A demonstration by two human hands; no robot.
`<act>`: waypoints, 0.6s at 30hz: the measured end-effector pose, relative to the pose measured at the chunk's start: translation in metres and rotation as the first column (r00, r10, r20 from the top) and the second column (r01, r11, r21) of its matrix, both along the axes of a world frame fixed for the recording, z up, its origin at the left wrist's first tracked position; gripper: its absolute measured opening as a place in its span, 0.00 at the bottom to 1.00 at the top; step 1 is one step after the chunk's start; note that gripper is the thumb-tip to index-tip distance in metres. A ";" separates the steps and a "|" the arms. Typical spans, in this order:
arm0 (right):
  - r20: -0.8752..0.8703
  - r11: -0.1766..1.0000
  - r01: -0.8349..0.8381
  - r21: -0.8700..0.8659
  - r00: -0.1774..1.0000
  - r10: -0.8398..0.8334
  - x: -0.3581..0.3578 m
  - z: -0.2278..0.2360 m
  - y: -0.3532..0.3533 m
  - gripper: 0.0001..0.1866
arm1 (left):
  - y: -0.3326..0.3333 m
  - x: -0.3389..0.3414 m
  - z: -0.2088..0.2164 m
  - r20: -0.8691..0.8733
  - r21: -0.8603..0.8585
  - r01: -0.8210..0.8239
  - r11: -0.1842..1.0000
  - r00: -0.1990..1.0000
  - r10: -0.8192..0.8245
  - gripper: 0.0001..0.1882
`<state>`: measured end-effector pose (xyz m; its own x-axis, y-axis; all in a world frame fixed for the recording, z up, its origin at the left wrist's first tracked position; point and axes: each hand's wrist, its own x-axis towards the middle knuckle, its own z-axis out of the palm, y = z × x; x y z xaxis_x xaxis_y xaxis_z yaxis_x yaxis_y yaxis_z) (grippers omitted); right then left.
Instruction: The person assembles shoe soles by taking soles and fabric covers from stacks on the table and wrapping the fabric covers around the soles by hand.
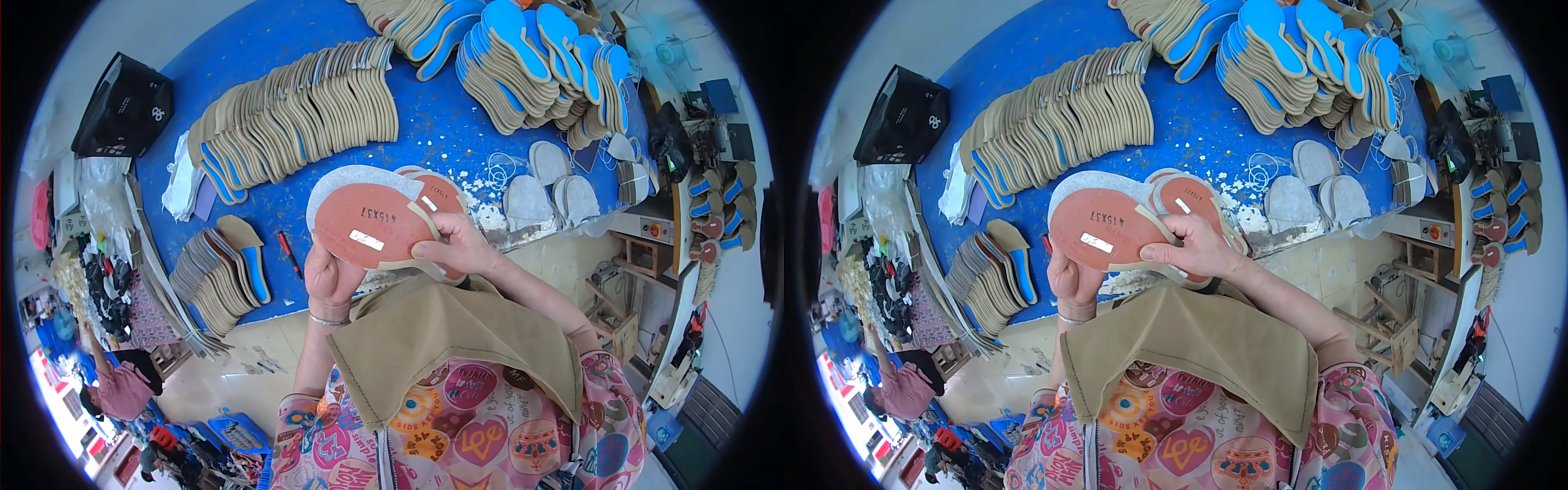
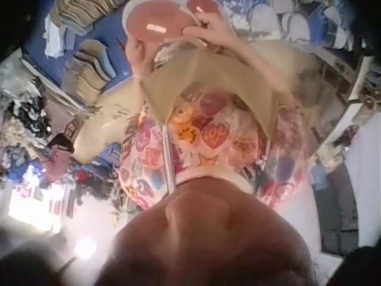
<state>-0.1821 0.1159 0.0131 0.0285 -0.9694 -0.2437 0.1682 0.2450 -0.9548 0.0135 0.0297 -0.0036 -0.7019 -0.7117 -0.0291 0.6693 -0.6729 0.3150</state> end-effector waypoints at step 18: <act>0.107 0.986 0.001 0.164 0.994 -0.018 -0.003 0.006 -0.005 0.13 | 0.001 -0.011 0.020 0.063 0.118 -0.009 0.993 0.998 0.002 0.28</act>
